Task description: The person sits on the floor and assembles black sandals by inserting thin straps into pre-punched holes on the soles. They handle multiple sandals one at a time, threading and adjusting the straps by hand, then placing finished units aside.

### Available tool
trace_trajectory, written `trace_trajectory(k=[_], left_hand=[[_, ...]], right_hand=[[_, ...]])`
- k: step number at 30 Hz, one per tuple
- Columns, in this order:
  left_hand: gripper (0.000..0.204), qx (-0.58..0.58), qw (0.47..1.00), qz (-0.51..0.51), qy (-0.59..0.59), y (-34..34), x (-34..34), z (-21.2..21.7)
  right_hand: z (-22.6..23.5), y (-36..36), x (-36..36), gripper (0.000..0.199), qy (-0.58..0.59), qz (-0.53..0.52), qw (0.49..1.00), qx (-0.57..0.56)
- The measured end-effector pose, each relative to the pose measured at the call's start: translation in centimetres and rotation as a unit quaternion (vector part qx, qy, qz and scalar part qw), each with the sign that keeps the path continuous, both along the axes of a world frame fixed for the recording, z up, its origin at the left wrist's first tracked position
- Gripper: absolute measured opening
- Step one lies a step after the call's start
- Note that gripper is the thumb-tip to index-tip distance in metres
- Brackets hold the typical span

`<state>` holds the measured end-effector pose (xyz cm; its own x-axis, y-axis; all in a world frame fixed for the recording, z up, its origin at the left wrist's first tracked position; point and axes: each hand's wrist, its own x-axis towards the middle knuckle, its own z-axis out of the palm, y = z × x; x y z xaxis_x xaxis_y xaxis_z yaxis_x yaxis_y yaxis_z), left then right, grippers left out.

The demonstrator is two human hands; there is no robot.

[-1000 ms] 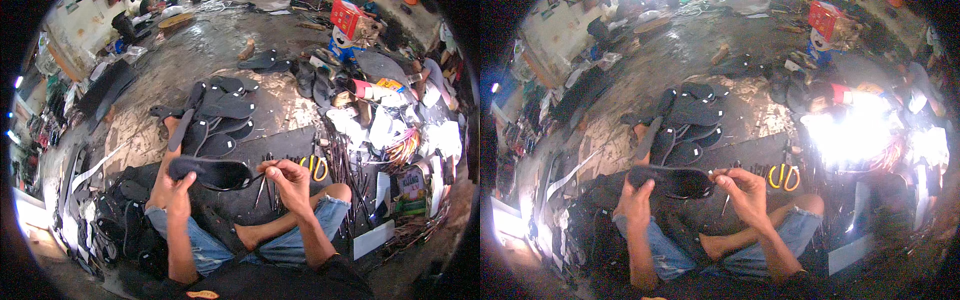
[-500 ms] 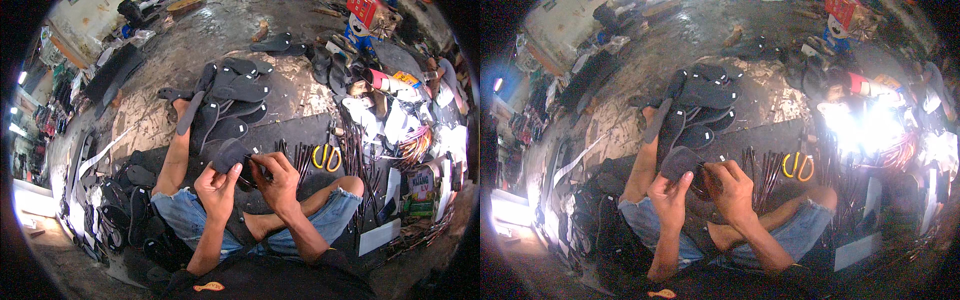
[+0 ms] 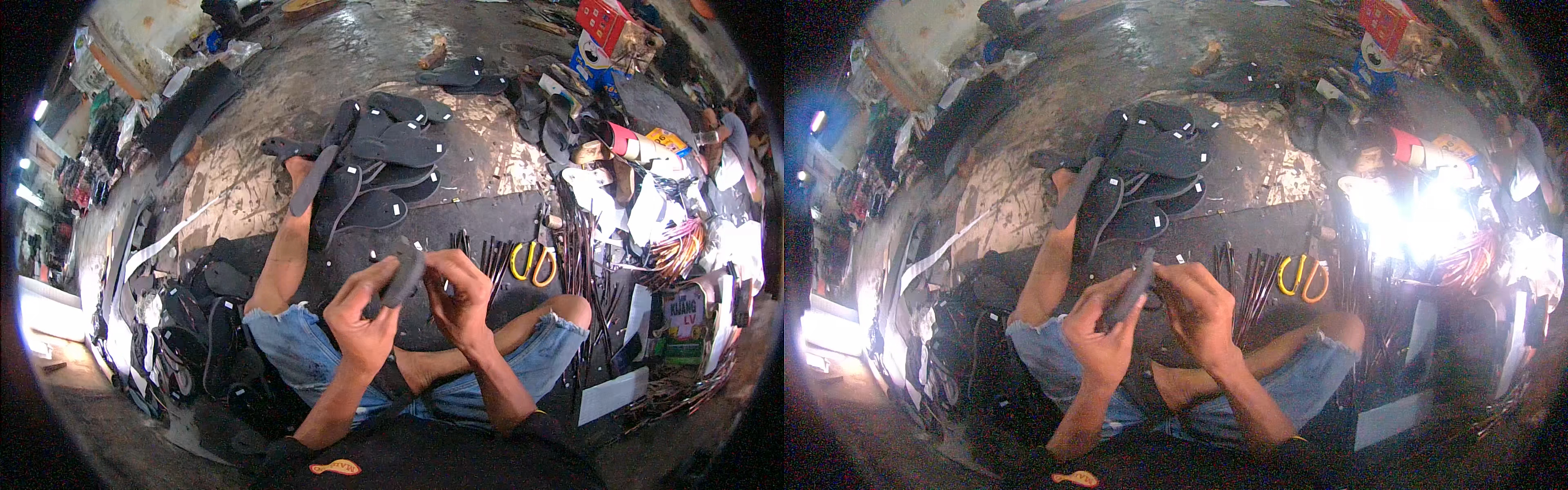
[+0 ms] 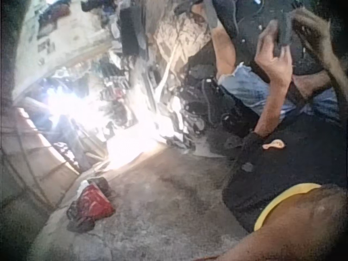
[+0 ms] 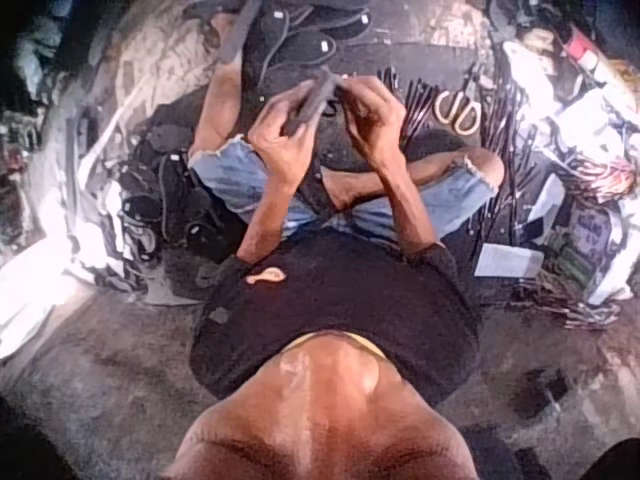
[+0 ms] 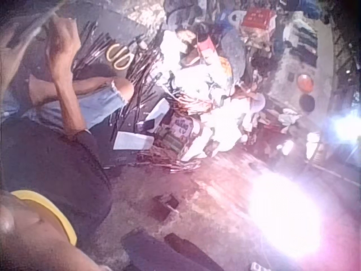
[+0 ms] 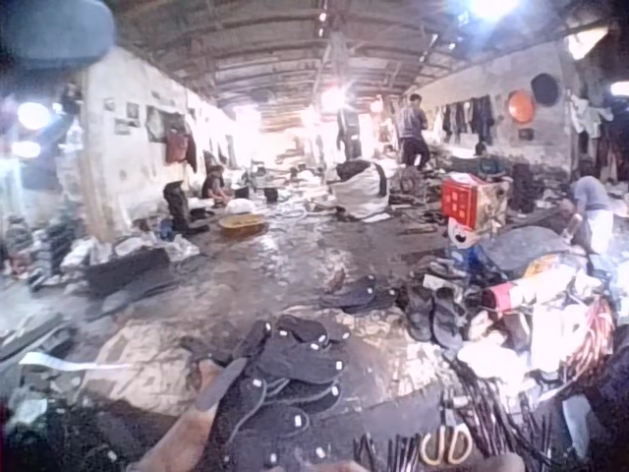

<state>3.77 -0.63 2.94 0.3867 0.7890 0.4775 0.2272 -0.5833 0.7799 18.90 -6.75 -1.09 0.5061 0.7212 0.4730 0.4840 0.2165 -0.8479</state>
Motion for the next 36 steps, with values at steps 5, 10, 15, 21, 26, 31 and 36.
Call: trace_trajectory(k=[5,10,15,21,26,31,36], left_hand=[[0.028,0.033,0.999,-0.005,-0.006,0.5,-0.1,-0.7],[0.028,-0.275,0.903,0.116,-0.310,4.4,-2.7,-2.2],[0.037,-0.408,0.818,0.160,-0.374,-1.0,-4.2,-2.7],[0.035,-0.599,0.795,-0.097,0.012,-1.1,-17.1,-3.0],[0.029,-0.365,0.848,0.232,-0.307,-0.1,-24.3,-5.1],[0.059,-0.381,0.714,0.322,-0.491,4.1,-26.8,-5.0],[0.047,-0.259,0.953,0.132,-0.089,14.9,-13.4,-9.0]], right_hand=[[-1.6,0.8,-0.2,0.035,0.046,0.002,0.998,0.032],[-1.1,-0.5,1.3,0.063,0.173,0.093,0.979,-0.053],[-3.9,0.6,-1.3,0.056,0.094,0.003,0.985,-0.145],[-6.7,-0.1,1.8,0.060,0.032,0.180,0.968,-0.171],[-15.7,1.8,11.6,0.064,-0.006,0.023,0.952,-0.306],[-19.0,-0.1,12.3,0.052,-0.298,-0.174,0.855,-0.388],[-17.8,1.2,10.1,0.042,-0.169,-0.158,0.910,-0.343]])
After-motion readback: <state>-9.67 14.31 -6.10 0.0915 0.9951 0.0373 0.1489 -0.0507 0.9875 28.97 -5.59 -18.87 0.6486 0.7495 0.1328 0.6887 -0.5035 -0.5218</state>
